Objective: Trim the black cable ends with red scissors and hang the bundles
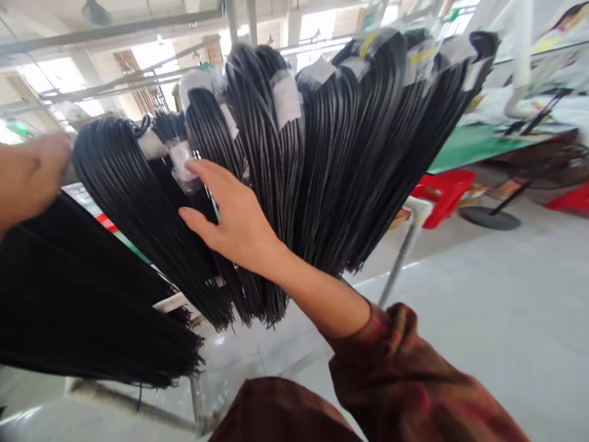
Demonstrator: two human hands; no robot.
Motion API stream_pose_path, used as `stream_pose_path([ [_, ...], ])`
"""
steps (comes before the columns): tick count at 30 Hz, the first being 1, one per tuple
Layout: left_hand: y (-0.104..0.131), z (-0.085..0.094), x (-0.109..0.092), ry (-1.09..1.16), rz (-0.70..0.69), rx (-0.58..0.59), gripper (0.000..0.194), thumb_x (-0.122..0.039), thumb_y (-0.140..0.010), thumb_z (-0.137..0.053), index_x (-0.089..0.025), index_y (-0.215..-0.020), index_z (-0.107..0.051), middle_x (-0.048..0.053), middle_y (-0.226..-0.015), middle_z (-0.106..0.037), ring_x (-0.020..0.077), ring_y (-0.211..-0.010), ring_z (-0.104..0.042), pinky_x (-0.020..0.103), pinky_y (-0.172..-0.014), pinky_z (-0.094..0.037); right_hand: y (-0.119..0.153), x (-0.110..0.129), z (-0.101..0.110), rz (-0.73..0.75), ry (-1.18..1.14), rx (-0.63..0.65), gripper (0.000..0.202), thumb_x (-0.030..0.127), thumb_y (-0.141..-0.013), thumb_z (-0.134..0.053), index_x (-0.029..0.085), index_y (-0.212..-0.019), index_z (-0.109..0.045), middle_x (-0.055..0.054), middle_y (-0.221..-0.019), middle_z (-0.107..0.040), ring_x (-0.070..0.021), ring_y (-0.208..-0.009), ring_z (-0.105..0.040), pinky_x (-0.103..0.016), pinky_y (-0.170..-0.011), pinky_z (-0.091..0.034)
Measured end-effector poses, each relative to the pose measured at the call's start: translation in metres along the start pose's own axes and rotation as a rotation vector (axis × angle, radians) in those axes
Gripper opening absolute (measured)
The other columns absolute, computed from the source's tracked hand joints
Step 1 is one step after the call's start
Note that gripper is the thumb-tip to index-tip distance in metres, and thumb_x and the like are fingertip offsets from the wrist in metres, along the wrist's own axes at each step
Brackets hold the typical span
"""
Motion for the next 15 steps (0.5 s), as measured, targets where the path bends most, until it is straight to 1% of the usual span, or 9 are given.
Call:
stream_pose_path([
  [2, 0.006, 0.001, -0.003, -0.102, -0.015, 0.000, 0.082, -0.060, -0.079, -0.004, -0.006, -0.108, -0.058, 0.018, -0.112, -0.063, 0.0450, -0.117, -0.047, 0.067, -0.085, -0.040, 0.004, 0.000, -0.002, -0.017, -0.009, -0.043, 0.049, 0.030, -0.086, -0.049, 0.020, -0.133, -0.039, -0.005, -0.137, -0.042, -0.0240, -0.125, -0.041, -0.046, -0.102, -0.040],
  [3, 0.006, 0.001, -0.005, -0.126, -0.027, 0.028, 0.084, -0.061, -0.079, -0.002, -0.007, -0.103, -0.061, 0.020, -0.105, -0.065, 0.0451, -0.111, -0.052, 0.065, -0.082, -0.043, 0.006, 0.000, -0.003, -0.024, -0.012, -0.056, 0.049, 0.029, -0.086, -0.049, 0.020, -0.134, -0.039, -0.005, -0.138, -0.041, -0.0234, -0.125, -0.041, -0.046, -0.102, -0.040],
  [5, 0.003, 0.004, -0.009, -0.128, -0.058, 0.085, 0.083, -0.063, -0.077, -0.002, -0.013, -0.100, -0.063, 0.020, -0.099, -0.067, 0.0426, -0.104, -0.058, 0.059, -0.080, -0.046, 0.007, -0.001, -0.009, -0.046, -0.016, -0.073, 0.050, 0.028, -0.087, -0.048, 0.019, -0.135, -0.037, -0.007, -0.139, -0.041, -0.0224, -0.124, -0.042, -0.046, -0.102, -0.040],
  [8, -0.002, 0.012, -0.009, -0.168, -0.047, 0.093, 0.080, -0.062, -0.075, 0.000, -0.020, -0.097, -0.064, 0.019, -0.093, -0.069, 0.0395, -0.096, -0.062, 0.052, -0.078, -0.047, 0.003, -0.013, -0.024, -0.129, -0.050, -0.058, 0.057, 0.031, -0.086, -0.050, 0.014, -0.137, -0.032, -0.012, -0.136, -0.044, -0.0232, -0.121, -0.046, -0.046, -0.102, -0.039],
  [11, -0.003, 0.015, -0.007, -0.182, -0.013, 0.092, 0.074, -0.060, -0.076, -0.002, -0.024, -0.096, -0.063, 0.019, -0.089, -0.070, 0.0388, -0.091, -0.064, 0.048, -0.074, -0.045, -0.005, -0.031, -0.043, -0.223, -0.118, -0.044, 0.059, 0.034, -0.083, -0.054, 0.012, -0.134, -0.034, -0.014, -0.131, -0.049, -0.0242, -0.119, -0.048, -0.046, -0.102, -0.037],
  [13, -0.004, 0.014, -0.006, -0.172, -0.006, 0.099, 0.070, -0.059, -0.077, -0.003, -0.026, -0.095, -0.063, 0.018, -0.089, -0.071, 0.0390, -0.090, -0.064, 0.046, -0.072, -0.044, -0.011, -0.040, -0.050, -0.263, -0.152, -0.075, 0.051, 0.033, -0.081, -0.056, 0.014, -0.126, -0.042, -0.012, -0.123, -0.055, -0.0234, -0.113, -0.052, -0.044, -0.099, -0.040],
  [15, -0.004, 0.013, -0.005, -0.164, -0.001, 0.105, 0.068, -0.058, -0.077, -0.004, -0.027, -0.094, -0.063, 0.017, -0.088, -0.071, 0.0391, -0.090, -0.064, 0.045, -0.071, -0.043, -0.014, -0.045, -0.053, -0.276, -0.164, -0.118, 0.036, 0.030, -0.080, -0.057, 0.015, -0.112, -0.050, -0.009, -0.107, -0.062, -0.0211, -0.099, -0.058, -0.039, -0.090, -0.045],
])
Point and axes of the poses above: each hand's wrist, its own y-axis away from the middle knuckle, its own z-axis out of the back of the hand, x = y × z, the point moved 7 cm from there along -y, towards the middle knuckle
